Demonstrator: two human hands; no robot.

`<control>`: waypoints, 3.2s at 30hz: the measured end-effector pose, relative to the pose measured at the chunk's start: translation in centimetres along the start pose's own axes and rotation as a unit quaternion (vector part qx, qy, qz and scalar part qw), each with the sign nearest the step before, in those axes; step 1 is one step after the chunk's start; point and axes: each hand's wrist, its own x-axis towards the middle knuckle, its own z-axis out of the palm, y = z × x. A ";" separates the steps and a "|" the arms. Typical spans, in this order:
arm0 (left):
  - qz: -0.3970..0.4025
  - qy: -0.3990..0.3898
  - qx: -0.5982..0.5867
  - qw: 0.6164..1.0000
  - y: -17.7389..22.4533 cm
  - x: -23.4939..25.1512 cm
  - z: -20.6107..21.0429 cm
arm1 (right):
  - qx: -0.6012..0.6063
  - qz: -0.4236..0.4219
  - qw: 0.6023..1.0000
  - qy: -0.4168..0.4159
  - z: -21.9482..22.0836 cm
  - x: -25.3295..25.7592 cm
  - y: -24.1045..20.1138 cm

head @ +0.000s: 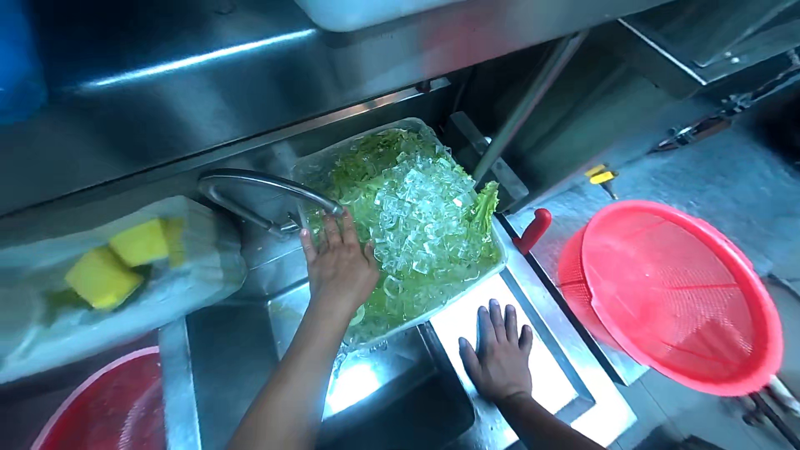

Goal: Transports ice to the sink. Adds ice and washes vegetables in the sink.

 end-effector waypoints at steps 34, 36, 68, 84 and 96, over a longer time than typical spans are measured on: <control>0.064 -0.225 -0.032 0.972 7.2 -0.9 -2.3 | 0.027 0.007 1.000 -0.006 -0.2 0.0 0.1; 0.082 -0.137 -0.030 0.987 7.1 -1.2 -1.7 | 0.028 0.008 1.000 -0.005 -0.1 0.0 0.1; -0.014 -0.327 -0.269 0.906 5.9 4.8 -1.9 | 0.035 0.004 0.999 -0.006 0.1 0.1 0.2; 0.022 -0.370 -0.214 0.904 5.1 6.4 -2.3 | 0.035 0.007 0.999 -0.009 0.1 0.1 0.2; 0.110 0.069 -0.144 0.981 3.6 -4.2 -7.1 | 0.027 0.005 1.000 -0.009 -0.1 0.0 0.4</control>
